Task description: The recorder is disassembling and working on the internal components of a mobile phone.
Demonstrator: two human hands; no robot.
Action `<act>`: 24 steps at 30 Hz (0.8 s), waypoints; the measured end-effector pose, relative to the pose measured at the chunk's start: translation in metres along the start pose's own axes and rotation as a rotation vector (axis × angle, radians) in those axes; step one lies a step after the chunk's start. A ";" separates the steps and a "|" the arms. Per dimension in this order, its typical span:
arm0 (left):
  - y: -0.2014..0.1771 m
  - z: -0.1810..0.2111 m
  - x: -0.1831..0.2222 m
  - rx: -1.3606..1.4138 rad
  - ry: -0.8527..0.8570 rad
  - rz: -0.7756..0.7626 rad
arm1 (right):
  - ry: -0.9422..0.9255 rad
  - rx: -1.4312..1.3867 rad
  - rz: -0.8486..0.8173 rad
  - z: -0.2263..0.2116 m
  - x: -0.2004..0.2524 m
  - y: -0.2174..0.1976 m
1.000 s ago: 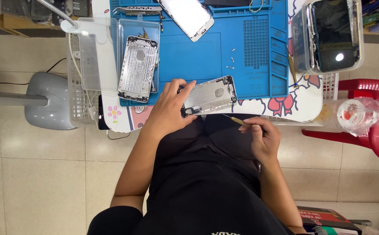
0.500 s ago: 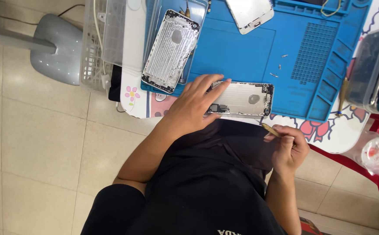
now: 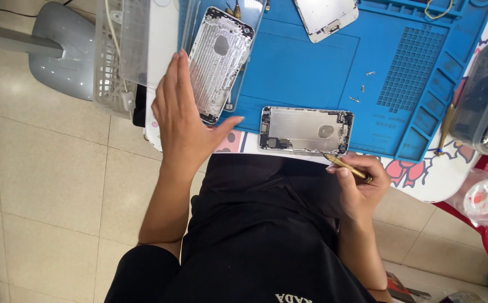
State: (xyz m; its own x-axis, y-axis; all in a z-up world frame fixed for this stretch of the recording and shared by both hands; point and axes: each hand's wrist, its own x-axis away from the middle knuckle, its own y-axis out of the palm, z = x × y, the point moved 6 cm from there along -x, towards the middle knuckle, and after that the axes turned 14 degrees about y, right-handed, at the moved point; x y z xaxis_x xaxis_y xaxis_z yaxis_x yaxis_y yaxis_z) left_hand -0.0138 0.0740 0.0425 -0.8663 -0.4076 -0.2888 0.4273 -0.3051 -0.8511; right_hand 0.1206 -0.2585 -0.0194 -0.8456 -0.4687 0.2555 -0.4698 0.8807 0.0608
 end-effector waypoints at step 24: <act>-0.019 0.050 0.018 0.936 -0.089 -0.033 | -0.236 -0.197 -0.108 -0.002 0.038 -0.001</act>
State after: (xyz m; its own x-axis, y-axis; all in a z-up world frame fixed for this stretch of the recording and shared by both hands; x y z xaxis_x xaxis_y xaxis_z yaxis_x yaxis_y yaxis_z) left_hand -0.0246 0.0299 0.0753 -0.8751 -0.4388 -0.2038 0.4707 -0.8698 -0.1481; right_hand 0.0891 -0.2766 -0.0082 -0.8398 -0.5428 0.0079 -0.5214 0.8105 0.2669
